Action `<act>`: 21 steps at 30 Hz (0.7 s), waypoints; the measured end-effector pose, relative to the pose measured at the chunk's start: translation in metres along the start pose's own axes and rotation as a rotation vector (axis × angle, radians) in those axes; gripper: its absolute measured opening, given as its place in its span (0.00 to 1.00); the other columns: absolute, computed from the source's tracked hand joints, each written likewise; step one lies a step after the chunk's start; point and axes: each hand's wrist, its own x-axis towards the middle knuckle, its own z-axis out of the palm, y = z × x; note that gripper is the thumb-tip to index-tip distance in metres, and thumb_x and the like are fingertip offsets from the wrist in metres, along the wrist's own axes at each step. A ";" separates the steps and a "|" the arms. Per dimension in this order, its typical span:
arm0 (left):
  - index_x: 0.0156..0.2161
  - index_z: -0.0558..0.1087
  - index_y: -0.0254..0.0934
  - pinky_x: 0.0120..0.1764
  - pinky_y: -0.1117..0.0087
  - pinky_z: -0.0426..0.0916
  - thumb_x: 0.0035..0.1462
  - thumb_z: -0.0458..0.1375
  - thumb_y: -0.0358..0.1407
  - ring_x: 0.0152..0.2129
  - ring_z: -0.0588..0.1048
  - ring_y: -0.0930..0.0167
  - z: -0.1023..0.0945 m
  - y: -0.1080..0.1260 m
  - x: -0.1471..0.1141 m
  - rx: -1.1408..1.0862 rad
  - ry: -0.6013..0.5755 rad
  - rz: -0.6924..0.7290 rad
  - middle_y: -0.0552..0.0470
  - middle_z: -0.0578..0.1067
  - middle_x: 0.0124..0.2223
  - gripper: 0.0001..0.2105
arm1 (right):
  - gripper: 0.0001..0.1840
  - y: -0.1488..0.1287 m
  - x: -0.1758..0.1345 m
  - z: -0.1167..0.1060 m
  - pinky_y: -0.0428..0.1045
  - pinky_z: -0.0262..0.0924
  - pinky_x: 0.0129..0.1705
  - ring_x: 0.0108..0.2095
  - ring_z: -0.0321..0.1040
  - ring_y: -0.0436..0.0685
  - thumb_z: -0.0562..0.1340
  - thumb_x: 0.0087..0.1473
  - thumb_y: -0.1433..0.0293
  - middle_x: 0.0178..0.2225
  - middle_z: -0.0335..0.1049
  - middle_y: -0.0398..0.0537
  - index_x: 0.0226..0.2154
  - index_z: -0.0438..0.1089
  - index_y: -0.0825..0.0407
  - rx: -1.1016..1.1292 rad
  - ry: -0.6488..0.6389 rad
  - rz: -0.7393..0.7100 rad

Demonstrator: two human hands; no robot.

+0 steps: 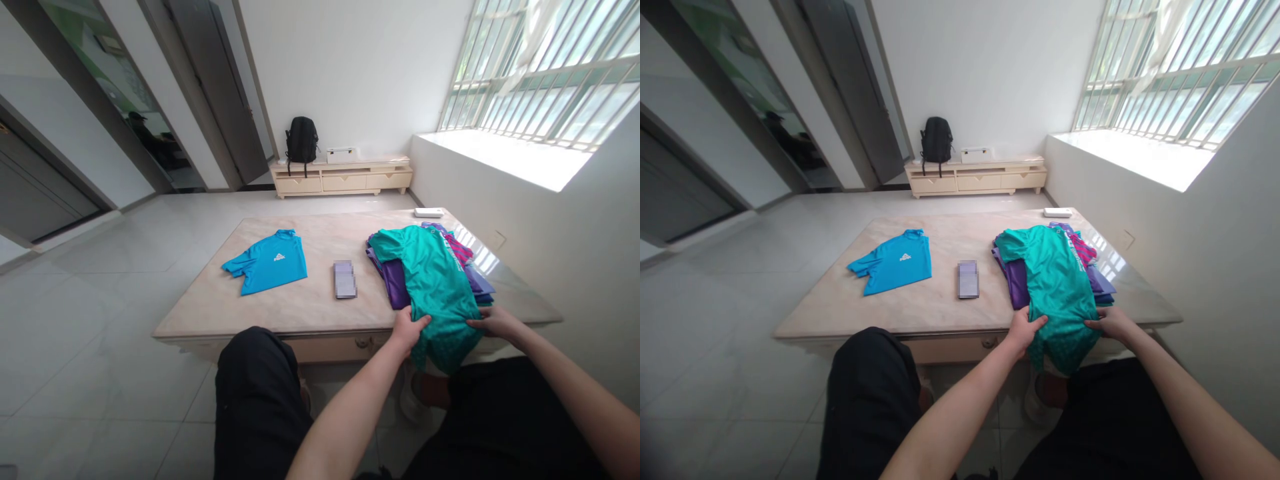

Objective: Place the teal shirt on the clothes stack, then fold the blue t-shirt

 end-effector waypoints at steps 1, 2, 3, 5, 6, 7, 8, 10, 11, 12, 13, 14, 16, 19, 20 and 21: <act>0.39 0.80 0.34 0.53 0.59 0.70 0.33 0.79 0.43 0.42 0.78 0.60 -0.001 0.000 0.001 0.010 0.024 0.020 0.46 0.82 0.40 0.26 | 0.18 0.000 0.001 -0.001 0.57 0.74 0.34 0.33 0.77 0.68 0.78 0.30 0.70 0.27 0.79 0.56 0.29 0.79 0.51 0.002 0.006 0.000; 0.40 0.80 0.34 0.54 0.60 0.70 0.34 0.78 0.44 0.43 0.78 0.61 -0.001 0.000 0.001 0.012 0.041 0.035 0.46 0.82 0.41 0.26 | 0.18 0.001 0.002 -0.001 0.57 0.74 0.35 0.32 0.77 0.68 0.78 0.30 0.70 0.26 0.79 0.56 0.29 0.79 0.51 0.003 0.013 0.001; 0.40 0.80 0.34 0.54 0.60 0.69 0.35 0.78 0.45 0.43 0.78 0.61 -0.001 -0.001 0.001 0.006 0.048 0.043 0.46 0.82 0.41 0.26 | 0.17 0.001 0.002 -0.002 0.57 0.74 0.35 0.32 0.77 0.67 0.78 0.31 0.70 0.26 0.78 0.56 0.29 0.78 0.51 0.005 0.021 0.002; 0.41 0.79 0.34 0.53 0.61 0.70 0.35 0.78 0.48 0.42 0.78 0.62 0.000 -0.005 0.001 -0.028 0.035 0.035 0.46 0.82 0.42 0.28 | 0.16 0.001 0.004 -0.004 0.57 0.74 0.36 0.34 0.77 0.68 0.77 0.33 0.69 0.27 0.79 0.56 0.29 0.79 0.52 0.013 0.039 0.003; 0.42 0.79 0.34 0.52 0.61 0.71 0.35 0.78 0.49 0.42 0.78 0.62 0.001 -0.007 0.000 -0.055 0.017 0.020 0.45 0.82 0.42 0.30 | 0.15 0.000 0.004 -0.005 0.56 0.74 0.37 0.36 0.77 0.68 0.76 0.35 0.68 0.30 0.80 0.57 0.30 0.79 0.52 0.022 0.045 0.001; 0.43 0.79 0.33 0.50 0.60 0.72 0.34 0.77 0.51 0.41 0.79 0.62 0.002 -0.009 -0.001 -0.088 -0.007 0.000 0.44 0.82 0.42 0.32 | 0.14 0.000 0.004 -0.006 0.56 0.73 0.39 0.39 0.78 0.69 0.76 0.36 0.67 0.33 0.81 0.57 0.31 0.79 0.51 0.035 0.046 -0.003; 0.44 0.78 0.33 0.49 0.60 0.73 0.34 0.77 0.52 0.39 0.80 0.62 0.002 -0.010 -0.002 -0.122 -0.033 -0.023 0.43 0.82 0.42 0.34 | 0.14 -0.001 0.004 -0.006 0.56 0.73 0.42 0.42 0.77 0.69 0.75 0.38 0.66 0.37 0.82 0.57 0.32 0.80 0.51 0.051 0.043 -0.010; 0.45 0.78 0.32 0.47 0.58 0.74 0.34 0.77 0.53 0.38 0.81 0.61 0.002 -0.012 -0.005 -0.184 -0.086 -0.066 0.42 0.82 0.42 0.35 | 0.14 -0.002 0.004 -0.006 0.56 0.72 0.46 0.49 0.75 0.69 0.72 0.43 0.63 0.44 0.82 0.55 0.35 0.80 0.49 0.089 0.027 -0.024; 0.46 0.78 0.33 0.48 0.58 0.74 0.34 0.77 0.53 0.38 0.81 0.60 0.001 -0.012 -0.006 -0.208 -0.111 -0.081 0.42 0.82 0.42 0.35 | 0.14 -0.003 0.004 -0.005 0.56 0.72 0.48 0.52 0.74 0.68 0.70 0.46 0.61 0.46 0.81 0.54 0.37 0.80 0.48 0.107 0.018 -0.028; 0.46 0.78 0.33 0.49 0.58 0.74 0.35 0.77 0.51 0.39 0.81 0.60 0.001 -0.012 -0.007 -0.228 -0.132 -0.091 0.42 0.82 0.42 0.35 | 0.14 -0.003 0.003 -0.004 0.56 0.71 0.49 0.53 0.73 0.68 0.69 0.48 0.60 0.48 0.81 0.53 0.38 0.79 0.47 0.124 0.010 -0.027; 0.47 0.78 0.34 0.50 0.58 0.74 0.36 0.78 0.50 0.40 0.81 0.60 0.001 -0.011 -0.008 -0.246 -0.152 -0.096 0.43 0.82 0.43 0.34 | 0.15 -0.003 0.002 -0.003 0.57 0.71 0.49 0.54 0.73 0.68 0.68 0.50 0.59 0.49 0.80 0.53 0.40 0.79 0.47 0.140 0.003 -0.022; 0.48 0.77 0.35 0.52 0.58 0.73 0.37 0.77 0.49 0.42 0.81 0.60 0.002 -0.009 -0.008 -0.263 -0.171 -0.098 0.44 0.82 0.44 0.33 | 0.16 -0.004 0.001 -0.002 0.57 0.71 0.49 0.53 0.74 0.68 0.68 0.51 0.57 0.49 0.80 0.53 0.41 0.78 0.47 0.154 -0.005 -0.013; 0.49 0.77 0.37 0.55 0.58 0.72 0.40 0.76 0.48 0.46 0.80 0.60 0.004 -0.005 -0.007 -0.295 -0.205 -0.102 0.44 0.82 0.47 0.31 | 0.18 -0.005 -0.003 -0.001 0.59 0.72 0.49 0.51 0.75 0.70 0.68 0.53 0.55 0.49 0.80 0.56 0.42 0.78 0.48 0.188 -0.043 0.006; 0.49 0.77 0.38 0.57 0.53 0.71 0.45 0.73 0.48 0.50 0.79 0.57 0.008 0.002 -0.007 -0.330 -0.260 -0.141 0.41 0.81 0.49 0.27 | 0.21 -0.010 -0.014 -0.003 0.58 0.71 0.50 0.52 0.74 0.71 0.67 0.54 0.54 0.52 0.78 0.59 0.45 0.78 0.50 0.262 -0.154 -0.002; 0.49 0.77 0.37 0.57 0.51 0.71 0.47 0.72 0.49 0.50 0.79 0.55 0.009 0.004 -0.007 -0.336 -0.284 -0.165 0.40 0.81 0.49 0.26 | 0.21 -0.012 -0.018 -0.004 0.57 0.71 0.51 0.53 0.74 0.71 0.67 0.54 0.54 0.53 0.77 0.59 0.46 0.78 0.50 0.294 -0.191 -0.019; 0.48 0.77 0.36 0.56 0.49 0.71 0.49 0.70 0.49 0.50 0.79 0.54 0.009 0.007 -0.008 -0.339 -0.312 -0.194 0.38 0.81 0.49 0.25 | 0.21 -0.014 -0.023 -0.006 0.57 0.71 0.52 0.54 0.73 0.72 0.68 0.54 0.56 0.54 0.76 0.59 0.47 0.77 0.50 0.336 -0.219 -0.044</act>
